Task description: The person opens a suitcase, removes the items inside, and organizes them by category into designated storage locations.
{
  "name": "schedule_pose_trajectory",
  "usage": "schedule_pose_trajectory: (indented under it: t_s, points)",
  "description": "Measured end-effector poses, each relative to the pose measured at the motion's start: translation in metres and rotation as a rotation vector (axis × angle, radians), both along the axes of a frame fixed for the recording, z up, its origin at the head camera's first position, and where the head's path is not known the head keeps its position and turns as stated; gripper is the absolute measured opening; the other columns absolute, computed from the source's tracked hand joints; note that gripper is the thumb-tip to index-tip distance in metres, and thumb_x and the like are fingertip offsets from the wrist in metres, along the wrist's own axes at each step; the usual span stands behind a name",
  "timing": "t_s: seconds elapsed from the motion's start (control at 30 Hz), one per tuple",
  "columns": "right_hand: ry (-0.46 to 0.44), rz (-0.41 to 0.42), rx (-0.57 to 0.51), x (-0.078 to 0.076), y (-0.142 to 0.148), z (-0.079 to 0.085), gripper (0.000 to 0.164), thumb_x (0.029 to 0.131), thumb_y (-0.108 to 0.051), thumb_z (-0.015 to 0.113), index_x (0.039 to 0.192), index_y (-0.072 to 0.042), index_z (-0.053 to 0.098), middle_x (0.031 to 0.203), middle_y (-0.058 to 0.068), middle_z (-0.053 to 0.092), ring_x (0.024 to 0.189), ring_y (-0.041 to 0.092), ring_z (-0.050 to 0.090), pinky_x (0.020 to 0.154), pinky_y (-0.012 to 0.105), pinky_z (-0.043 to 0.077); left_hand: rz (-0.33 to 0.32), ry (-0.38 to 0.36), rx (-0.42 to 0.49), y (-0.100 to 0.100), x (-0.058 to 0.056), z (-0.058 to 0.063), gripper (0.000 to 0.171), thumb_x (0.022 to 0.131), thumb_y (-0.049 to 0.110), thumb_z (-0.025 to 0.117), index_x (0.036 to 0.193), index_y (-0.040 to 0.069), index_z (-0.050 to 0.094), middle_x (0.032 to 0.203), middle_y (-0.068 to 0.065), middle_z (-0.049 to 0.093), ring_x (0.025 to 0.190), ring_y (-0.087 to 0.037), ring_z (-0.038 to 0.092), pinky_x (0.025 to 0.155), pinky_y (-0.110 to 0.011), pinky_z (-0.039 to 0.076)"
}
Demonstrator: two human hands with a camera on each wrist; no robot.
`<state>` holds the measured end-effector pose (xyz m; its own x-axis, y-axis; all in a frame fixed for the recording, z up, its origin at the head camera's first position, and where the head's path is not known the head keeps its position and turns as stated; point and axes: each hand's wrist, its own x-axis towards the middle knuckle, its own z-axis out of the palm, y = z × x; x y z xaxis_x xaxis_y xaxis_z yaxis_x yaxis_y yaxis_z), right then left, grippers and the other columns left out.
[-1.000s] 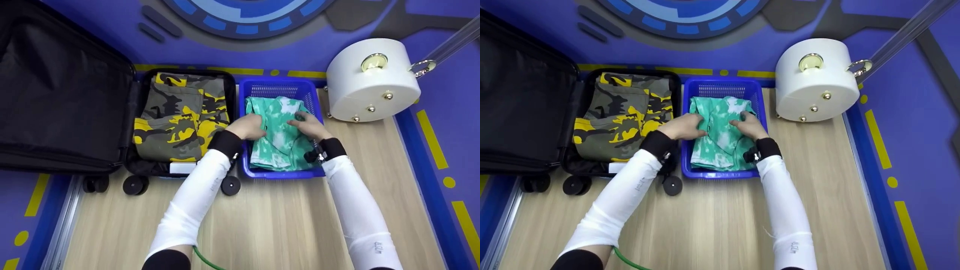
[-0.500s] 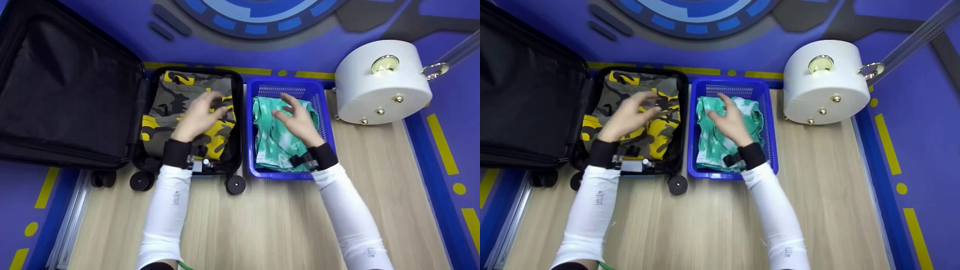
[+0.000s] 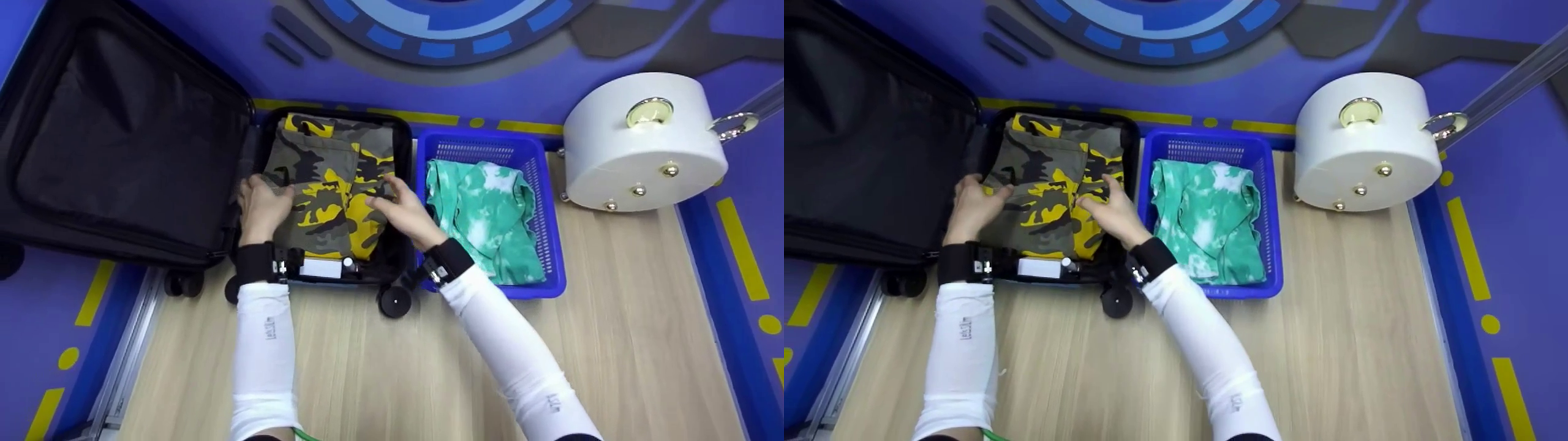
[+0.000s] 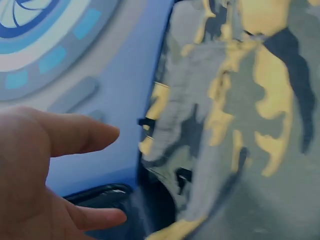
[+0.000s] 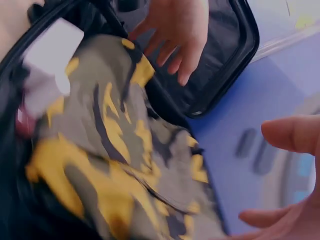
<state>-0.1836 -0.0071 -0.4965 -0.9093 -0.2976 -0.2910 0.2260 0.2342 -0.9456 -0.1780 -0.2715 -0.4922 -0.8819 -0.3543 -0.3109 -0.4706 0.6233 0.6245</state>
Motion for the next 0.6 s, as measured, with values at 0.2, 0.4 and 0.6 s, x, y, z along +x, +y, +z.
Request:
schedule_pose_trajectory:
  t_s: [0.2,0.4,0.6]
  points:
    - [-0.230,-0.125,-0.088,-0.019,-0.016,-0.029,0.091,0.083,-0.031,0.067,0.152,-0.007,0.012,0.156,0.013,0.016,0.140,0.029,0.024,0.109,0.054,0.024,-0.034,-0.034,-0.060,-0.002,0.001,-0.007,0.069,0.088,0.009,0.053,0.146,-0.004,0.018,0.144,-0.032,0.011,0.129,-0.046,0.013,0.094,-0.056,0.039]
    - [-0.412,-0.147,-0.190,-0.026,-0.017,-0.048,0.089,0.084,-0.028,0.065,0.153,-0.016,0.009,0.158,0.007,0.006,0.141,0.034,0.018,0.099,0.071,0.023,-0.115,-0.098,-0.100,-0.008,0.002,-0.009,0.068,0.084,0.004,0.053,0.143,-0.008,0.021,0.138,-0.036,0.030,0.126,-0.050,0.033,0.100,-0.055,0.035]
    - [-0.478,-0.069,-0.280,-0.030,-0.019,-0.052,0.081,0.087,-0.027,0.064,0.151,-0.015,0.016,0.154,0.008,0.021,0.140,0.030,0.021,0.099,0.072,0.021,-0.165,0.020,-0.055,-0.008,-0.008,-0.011,0.062,0.081,-0.003,0.048,0.141,0.006,0.037,0.133,-0.021,0.050,0.113,-0.036,0.050,0.092,-0.047,0.041]
